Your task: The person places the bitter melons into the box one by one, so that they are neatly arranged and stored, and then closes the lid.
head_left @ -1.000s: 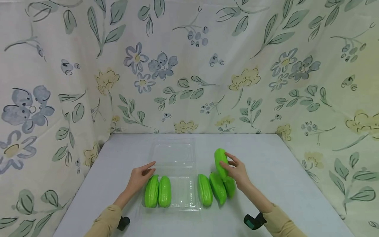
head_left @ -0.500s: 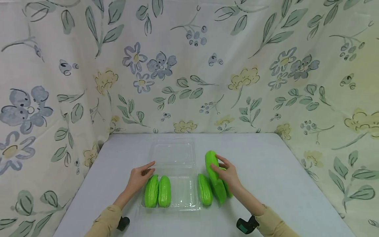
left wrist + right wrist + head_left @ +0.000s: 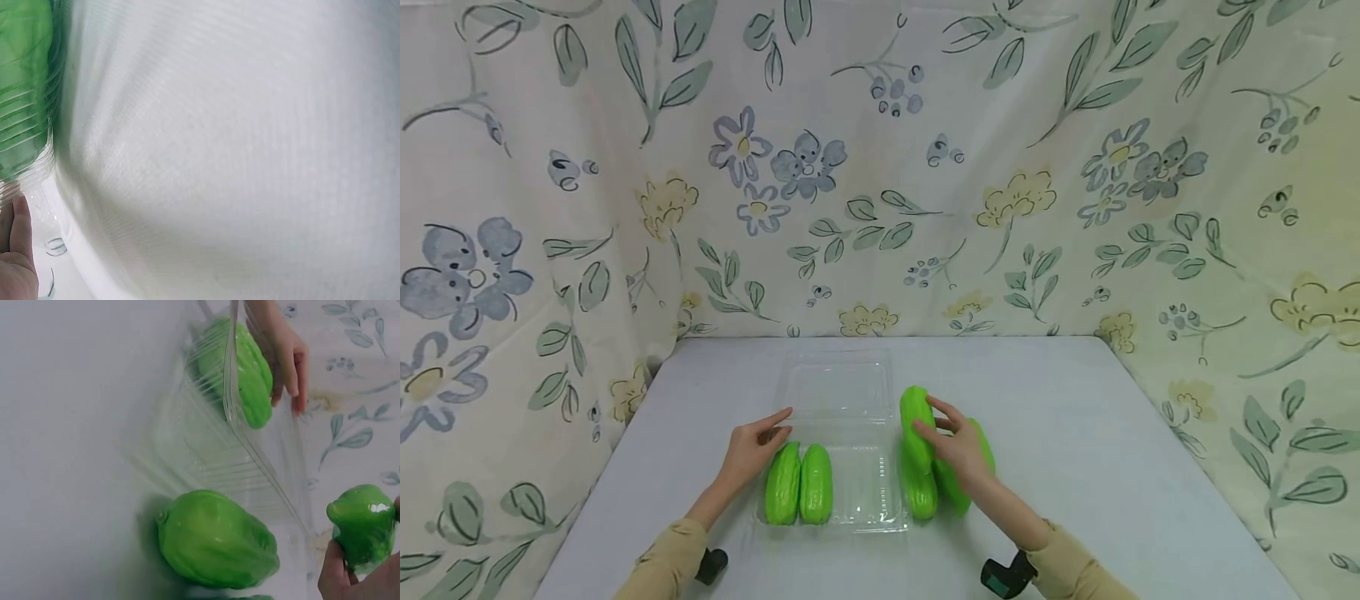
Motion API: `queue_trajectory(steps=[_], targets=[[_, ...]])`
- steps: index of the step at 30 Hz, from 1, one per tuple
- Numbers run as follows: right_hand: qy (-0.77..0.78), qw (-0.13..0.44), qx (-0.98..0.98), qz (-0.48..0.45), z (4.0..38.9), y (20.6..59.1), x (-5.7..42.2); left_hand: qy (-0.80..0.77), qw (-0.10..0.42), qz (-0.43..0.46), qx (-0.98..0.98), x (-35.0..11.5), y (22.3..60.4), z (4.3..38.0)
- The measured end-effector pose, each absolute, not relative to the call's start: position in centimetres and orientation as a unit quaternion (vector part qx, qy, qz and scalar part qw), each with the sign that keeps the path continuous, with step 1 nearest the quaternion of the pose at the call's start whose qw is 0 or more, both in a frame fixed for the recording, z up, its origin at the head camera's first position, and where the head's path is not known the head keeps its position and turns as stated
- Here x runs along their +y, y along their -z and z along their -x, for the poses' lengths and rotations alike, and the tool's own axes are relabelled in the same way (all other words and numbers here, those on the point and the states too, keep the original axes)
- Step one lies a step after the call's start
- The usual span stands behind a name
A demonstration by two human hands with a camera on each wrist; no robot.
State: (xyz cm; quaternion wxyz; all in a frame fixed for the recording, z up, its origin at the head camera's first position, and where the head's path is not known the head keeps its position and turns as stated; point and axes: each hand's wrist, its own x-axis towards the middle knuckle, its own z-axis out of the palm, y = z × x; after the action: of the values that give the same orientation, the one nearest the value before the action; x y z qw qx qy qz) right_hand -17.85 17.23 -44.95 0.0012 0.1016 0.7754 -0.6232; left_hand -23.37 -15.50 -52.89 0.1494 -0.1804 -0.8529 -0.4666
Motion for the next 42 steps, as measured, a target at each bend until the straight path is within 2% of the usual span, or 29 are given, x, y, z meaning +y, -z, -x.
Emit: queue_trajectory(steps=[29,42], targets=[[0.647,0.049,0.759,-0.06,16.9,44.7,13.1,0.475,0.141,0.18,-0.85,-15.6,52.7,23.4],[0.66,0.073,0.747,-0.036,16.6,46.1,11.6,0.475,0.144,0.178,-0.85,-15.5,52.8,23.5]])
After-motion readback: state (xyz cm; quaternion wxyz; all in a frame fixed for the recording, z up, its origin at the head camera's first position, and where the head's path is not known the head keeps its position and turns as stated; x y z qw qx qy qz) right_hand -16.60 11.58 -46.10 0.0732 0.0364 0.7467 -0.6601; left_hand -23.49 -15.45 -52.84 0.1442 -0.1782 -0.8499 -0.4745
